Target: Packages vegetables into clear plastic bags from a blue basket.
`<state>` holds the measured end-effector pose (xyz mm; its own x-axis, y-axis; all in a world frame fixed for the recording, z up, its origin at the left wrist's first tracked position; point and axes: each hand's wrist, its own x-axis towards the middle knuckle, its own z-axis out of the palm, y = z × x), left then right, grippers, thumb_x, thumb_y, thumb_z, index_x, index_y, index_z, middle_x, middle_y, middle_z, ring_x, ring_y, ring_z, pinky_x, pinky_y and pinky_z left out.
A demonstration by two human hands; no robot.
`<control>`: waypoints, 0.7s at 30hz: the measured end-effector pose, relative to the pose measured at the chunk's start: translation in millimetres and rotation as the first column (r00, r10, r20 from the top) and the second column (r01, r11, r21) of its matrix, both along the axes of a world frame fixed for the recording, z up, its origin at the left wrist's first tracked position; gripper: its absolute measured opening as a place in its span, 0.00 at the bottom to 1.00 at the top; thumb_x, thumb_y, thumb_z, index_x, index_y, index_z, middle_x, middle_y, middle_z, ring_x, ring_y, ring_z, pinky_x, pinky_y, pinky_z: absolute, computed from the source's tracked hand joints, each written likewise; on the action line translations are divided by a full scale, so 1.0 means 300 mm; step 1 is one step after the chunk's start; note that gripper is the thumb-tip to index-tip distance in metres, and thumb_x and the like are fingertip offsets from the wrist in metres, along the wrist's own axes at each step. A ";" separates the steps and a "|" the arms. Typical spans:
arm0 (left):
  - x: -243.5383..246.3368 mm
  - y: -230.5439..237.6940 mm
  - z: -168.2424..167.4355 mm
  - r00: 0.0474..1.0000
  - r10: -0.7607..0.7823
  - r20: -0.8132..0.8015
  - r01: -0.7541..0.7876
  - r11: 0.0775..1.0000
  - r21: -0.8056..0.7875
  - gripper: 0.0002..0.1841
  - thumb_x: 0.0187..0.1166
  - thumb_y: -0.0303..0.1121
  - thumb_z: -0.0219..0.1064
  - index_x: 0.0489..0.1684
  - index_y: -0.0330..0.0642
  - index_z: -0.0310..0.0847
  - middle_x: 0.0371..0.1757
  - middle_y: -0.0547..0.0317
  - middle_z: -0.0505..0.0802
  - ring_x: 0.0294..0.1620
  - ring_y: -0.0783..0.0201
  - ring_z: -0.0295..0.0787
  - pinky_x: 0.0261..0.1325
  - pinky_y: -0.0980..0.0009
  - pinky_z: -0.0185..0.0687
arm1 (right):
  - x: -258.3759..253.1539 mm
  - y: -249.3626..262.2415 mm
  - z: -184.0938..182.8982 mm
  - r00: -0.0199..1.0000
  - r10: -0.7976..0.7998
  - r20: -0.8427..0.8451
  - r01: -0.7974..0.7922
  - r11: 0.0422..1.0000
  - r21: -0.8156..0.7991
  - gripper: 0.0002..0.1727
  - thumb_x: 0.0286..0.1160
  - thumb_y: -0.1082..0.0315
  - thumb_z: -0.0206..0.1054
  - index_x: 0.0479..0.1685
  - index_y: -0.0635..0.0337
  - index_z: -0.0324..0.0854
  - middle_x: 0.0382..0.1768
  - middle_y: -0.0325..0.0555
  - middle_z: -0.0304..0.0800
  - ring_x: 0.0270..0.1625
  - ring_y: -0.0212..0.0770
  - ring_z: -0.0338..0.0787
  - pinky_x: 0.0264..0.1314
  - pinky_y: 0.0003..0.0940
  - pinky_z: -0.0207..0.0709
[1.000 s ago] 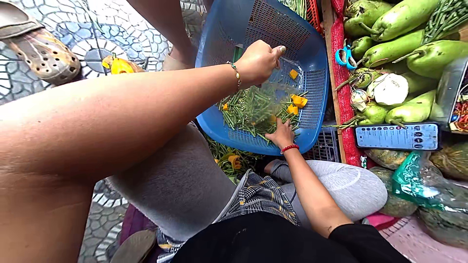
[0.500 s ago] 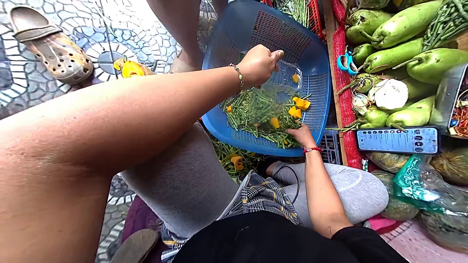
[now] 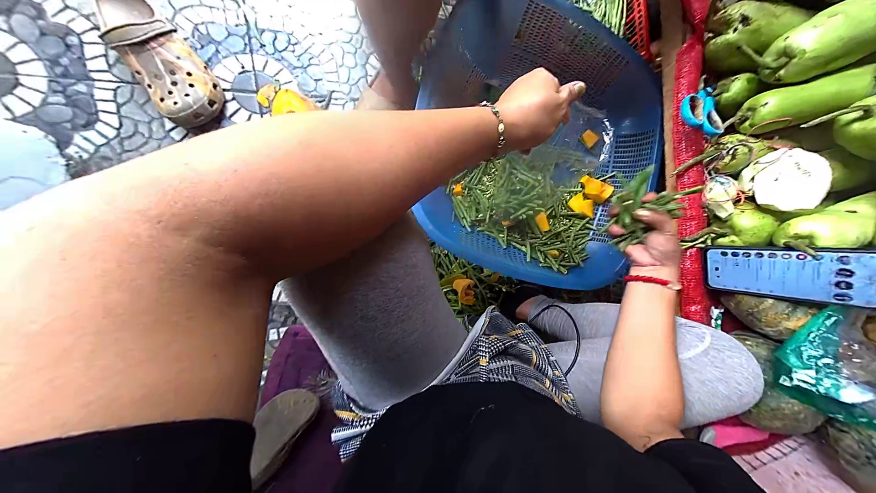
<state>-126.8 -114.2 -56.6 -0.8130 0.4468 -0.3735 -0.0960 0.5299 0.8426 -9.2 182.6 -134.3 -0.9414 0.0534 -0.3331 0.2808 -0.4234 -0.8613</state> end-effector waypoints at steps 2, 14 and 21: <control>0.007 0.013 -0.005 1.000 0.002 0.012 -0.002 1.000 0.024 0.31 0.98 0.49 0.38 0.52 0.35 0.87 0.29 0.58 0.79 0.24 0.65 0.70 0.32 0.67 0.71 | -0.034 -0.039 0.113 0.983 0.048 -0.178 -0.067 0.992 -0.105 0.15 0.58 0.71 0.76 0.45 0.48 0.87 0.53 0.45 0.94 0.41 0.39 0.96 0.29 0.31 0.90; 0.016 0.053 -0.037 0.958 0.209 0.195 -0.244 0.954 0.176 0.33 0.98 0.50 0.37 0.43 0.31 0.82 0.36 0.47 0.85 0.33 0.57 0.81 0.39 0.58 0.79 | -0.239 -0.357 0.101 0.914 0.375 -0.158 -0.320 0.902 0.289 0.14 0.57 0.79 0.67 0.41 0.51 0.82 0.35 0.33 0.91 0.28 0.29 0.87 0.29 0.29 0.86; 0.043 0.081 -0.036 0.997 -0.040 -0.069 0.038 0.999 -0.030 0.32 0.99 0.45 0.40 0.34 0.27 0.81 0.37 0.40 0.85 0.44 0.48 0.84 0.52 0.49 0.76 | -0.272 -0.422 0.211 0.763 0.348 0.545 -0.626 0.609 0.488 0.19 0.78 0.74 0.67 0.67 0.60 0.76 0.42 0.51 0.89 0.36 0.44 0.91 0.37 0.43 0.88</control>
<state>-113.8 -89.8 -67.4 -0.8197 0.4685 -0.3296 -0.0164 0.5560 0.8310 -90.7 56.1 -71.0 -0.6976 -0.0576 -0.7142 0.6187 0.4542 -0.6410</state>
